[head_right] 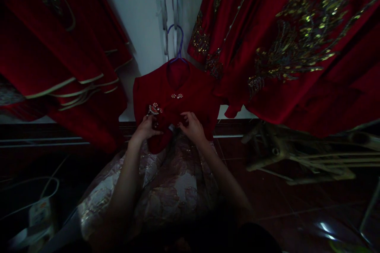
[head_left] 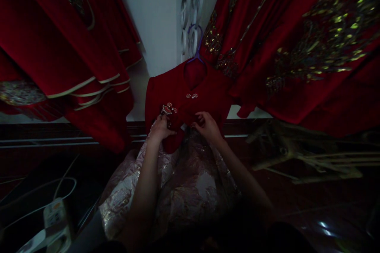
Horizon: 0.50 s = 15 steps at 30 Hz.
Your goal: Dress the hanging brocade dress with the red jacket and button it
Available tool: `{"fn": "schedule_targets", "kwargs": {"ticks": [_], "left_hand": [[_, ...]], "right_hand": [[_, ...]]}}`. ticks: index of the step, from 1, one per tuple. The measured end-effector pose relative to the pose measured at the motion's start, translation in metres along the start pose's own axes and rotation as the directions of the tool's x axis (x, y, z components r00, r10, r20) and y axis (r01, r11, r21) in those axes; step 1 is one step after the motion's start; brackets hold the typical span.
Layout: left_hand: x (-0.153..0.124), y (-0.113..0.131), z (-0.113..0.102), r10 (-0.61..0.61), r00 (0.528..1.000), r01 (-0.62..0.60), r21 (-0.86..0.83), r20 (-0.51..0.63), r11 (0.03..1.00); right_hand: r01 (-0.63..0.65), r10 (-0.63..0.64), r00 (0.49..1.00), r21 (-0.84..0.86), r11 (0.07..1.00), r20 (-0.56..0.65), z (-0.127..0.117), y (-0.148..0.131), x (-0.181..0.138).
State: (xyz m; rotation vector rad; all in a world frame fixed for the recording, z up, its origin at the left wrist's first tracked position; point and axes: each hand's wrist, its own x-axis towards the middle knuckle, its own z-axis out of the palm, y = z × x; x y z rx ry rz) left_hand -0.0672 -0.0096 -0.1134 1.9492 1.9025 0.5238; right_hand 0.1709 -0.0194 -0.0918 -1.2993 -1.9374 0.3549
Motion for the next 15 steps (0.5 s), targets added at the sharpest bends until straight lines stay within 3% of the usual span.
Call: {"fn": "schedule_targets", "kwargs": {"ticks": [5, 9, 11, 15], "left_hand": [[-0.007, 0.009, -0.009, 0.012, 1.000, -0.009, 0.205, -0.014, 0.979], [-0.015, 0.015, -0.020, 0.013, 0.985, 0.020, 0.190, -0.171, 0.982], [-0.019, 0.021, -0.029, 0.011, 0.953, 0.027, 0.119, -0.302, 0.993], [-0.023, 0.033, -0.039, 0.054, 0.824, -0.094, -0.043, -0.564, 0.995]], "right_hand": [[0.024, -0.022, 1.000, -0.122, 0.992, 0.021, 0.015, 0.000, -0.009], [0.070, -0.071, 0.997, -0.170, 0.983, -0.001, 0.015, -0.002, -0.008], [0.034, -0.035, 0.999, -0.117, 0.993, -0.010, 0.011, -0.001, -0.005], [-0.014, 0.014, 1.000, -0.029, 0.999, -0.016, 0.002, 0.006, 0.001]]}}
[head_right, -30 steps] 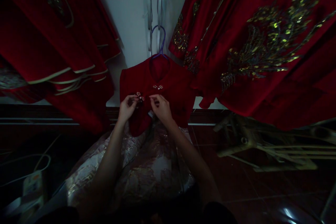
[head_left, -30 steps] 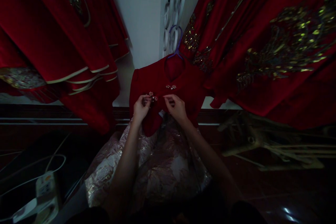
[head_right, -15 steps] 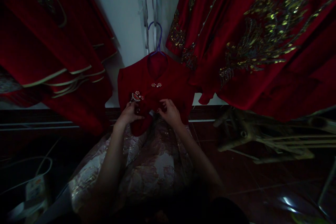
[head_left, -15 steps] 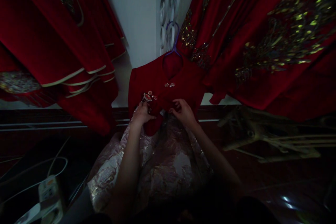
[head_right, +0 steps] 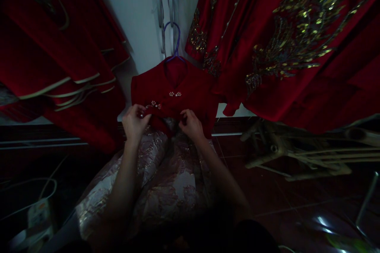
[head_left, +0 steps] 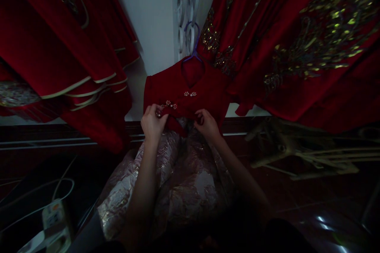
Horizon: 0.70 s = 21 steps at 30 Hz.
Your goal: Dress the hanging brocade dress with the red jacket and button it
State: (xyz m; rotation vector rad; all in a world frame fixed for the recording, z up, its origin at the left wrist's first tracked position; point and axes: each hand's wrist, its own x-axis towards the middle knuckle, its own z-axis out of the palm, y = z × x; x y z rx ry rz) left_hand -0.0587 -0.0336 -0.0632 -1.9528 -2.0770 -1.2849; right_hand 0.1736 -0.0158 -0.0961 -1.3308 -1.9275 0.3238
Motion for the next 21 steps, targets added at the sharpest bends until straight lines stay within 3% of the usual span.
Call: {"fn": "schedule_targets", "kwargs": {"ticks": [1, 3, 5, 7, 10, 12, 16, 21], "left_hand": [[0.000, 0.001, 0.001, 0.033, 0.999, -0.033, -0.039, 0.006, 0.999], [-0.001, -0.002, 0.007, 0.122, 0.979, -0.110, -0.078, 0.166, 0.991], [-0.004, -0.009, 0.017, 0.175, 0.896, -0.166, -0.057, 0.409, 0.984], [-0.008, -0.017, 0.026, 0.143, 0.796, -0.179, 0.002, 0.589, 0.984], [-0.012, -0.025, 0.034, 0.108, 0.718, -0.166, 0.018, 0.688, 0.986], [-0.012, -0.026, 0.037, 0.135, 0.709, -0.154, -0.036, 0.692, 0.988], [-0.010, -0.022, 0.041, 0.145, 0.745, -0.099, -0.108, 0.651, 0.989], [-0.011, -0.014, 0.044, 0.175, 0.759, -0.129, -0.118, 0.627, 0.985]], "right_hand": [[0.006, -0.006, 1.000, 0.015, 1.000, 0.015, -0.001, 0.002, 0.001], [0.021, -0.025, 0.997, 0.047, 0.999, 0.079, -0.001, 0.006, 0.001], [0.024, -0.033, 0.988, 0.060, 0.998, 0.151, 0.002, 0.009, -0.001], [0.015, -0.024, 0.978, 0.045, 0.999, 0.206, 0.007, 0.011, -0.004], [0.009, -0.020, 0.963, 0.044, 0.999, 0.268, 0.013, 0.015, -0.007], [-0.013, -0.009, 0.958, 0.074, 0.997, 0.287, 0.016, 0.017, -0.007], [-0.077, 0.047, 0.950, 0.087, 0.993, 0.310, 0.021, 0.022, -0.006], [-0.017, 0.007, 0.963, 0.037, 0.999, 0.271, 0.024, 0.022, -0.007]]}}
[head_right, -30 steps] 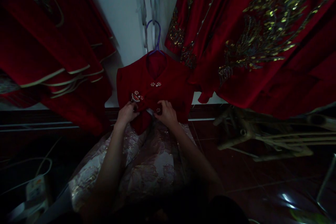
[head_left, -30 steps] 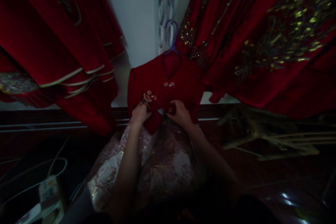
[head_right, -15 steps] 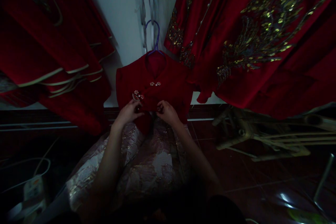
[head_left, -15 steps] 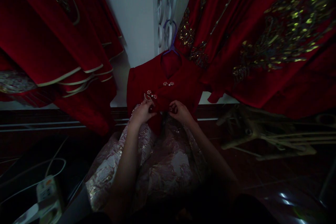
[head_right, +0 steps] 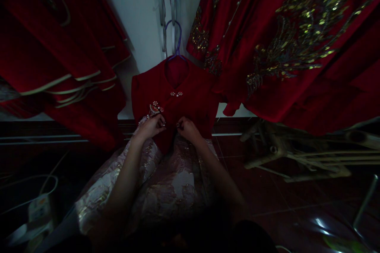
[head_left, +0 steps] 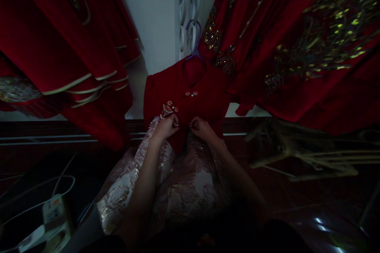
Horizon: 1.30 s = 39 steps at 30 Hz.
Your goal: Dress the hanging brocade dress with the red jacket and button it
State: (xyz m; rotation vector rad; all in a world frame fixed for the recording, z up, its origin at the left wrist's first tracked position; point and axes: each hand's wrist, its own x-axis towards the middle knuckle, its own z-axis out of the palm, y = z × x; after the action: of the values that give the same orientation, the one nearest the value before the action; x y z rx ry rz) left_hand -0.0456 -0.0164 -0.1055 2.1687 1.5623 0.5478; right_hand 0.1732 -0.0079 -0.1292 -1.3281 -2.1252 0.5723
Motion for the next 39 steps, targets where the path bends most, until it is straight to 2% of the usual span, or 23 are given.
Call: {"fn": "schedule_targets", "kwargs": {"ticks": [3, 7, 13, 16, 19, 24, 29, 35, 39], "left_hand": [[0.000, 0.001, 0.000, 0.053, 0.998, -0.052, 0.056, -0.017, 0.997], [0.002, -0.007, 0.000, 0.052, 0.996, -0.046, 0.085, -0.066, 0.995], [0.004, -0.010, -0.001, 0.039, 0.998, -0.046, -0.191, -0.040, 0.980], [0.003, -0.003, -0.002, 0.030, 0.999, -0.035, -0.221, -0.029, 0.975], [0.002, 0.001, -0.002, 0.022, 1.000, -0.023, -0.187, -0.008, 0.982], [0.002, -0.003, 0.001, 0.017, 0.997, 0.004, -0.244, 0.081, 0.970], [0.001, 0.000, 0.000, 0.017, 0.999, -0.009, -0.173, 0.045, 0.985], [-0.002, 0.009, -0.004, 0.004, 0.999, 0.005, -0.168, 0.049, 0.986], [-0.001, 0.010, -0.002, 0.033, 0.999, -0.032, -0.127, 0.012, 0.991]], "right_hand": [[0.022, -0.020, 0.999, 0.054, 0.998, -0.045, 0.001, -0.002, 0.000], [-0.023, 0.040, 0.992, 0.150, 0.988, -0.116, 0.000, -0.002, 0.002], [-0.009, 0.044, 0.995, 0.357, 0.934, -0.092, -0.001, -0.011, 0.000], [-0.009, 0.037, 0.997, 0.411, 0.911, -0.061, 0.003, -0.023, -0.002], [-0.021, 0.057, 0.996, 0.419, 0.908, -0.073, 0.009, -0.031, -0.003], [-0.019, 0.060, 0.995, 0.429, 0.903, -0.082, 0.016, -0.032, -0.005], [-0.006, 0.023, 0.999, 0.400, 0.917, -0.037, 0.020, -0.029, -0.005], [0.005, 0.038, 0.992, 0.332, 0.943, -0.123, 0.016, -0.028, -0.002], [0.010, 0.036, 0.991, 0.340, 0.940, -0.129, 0.008, -0.029, -0.002]]}}
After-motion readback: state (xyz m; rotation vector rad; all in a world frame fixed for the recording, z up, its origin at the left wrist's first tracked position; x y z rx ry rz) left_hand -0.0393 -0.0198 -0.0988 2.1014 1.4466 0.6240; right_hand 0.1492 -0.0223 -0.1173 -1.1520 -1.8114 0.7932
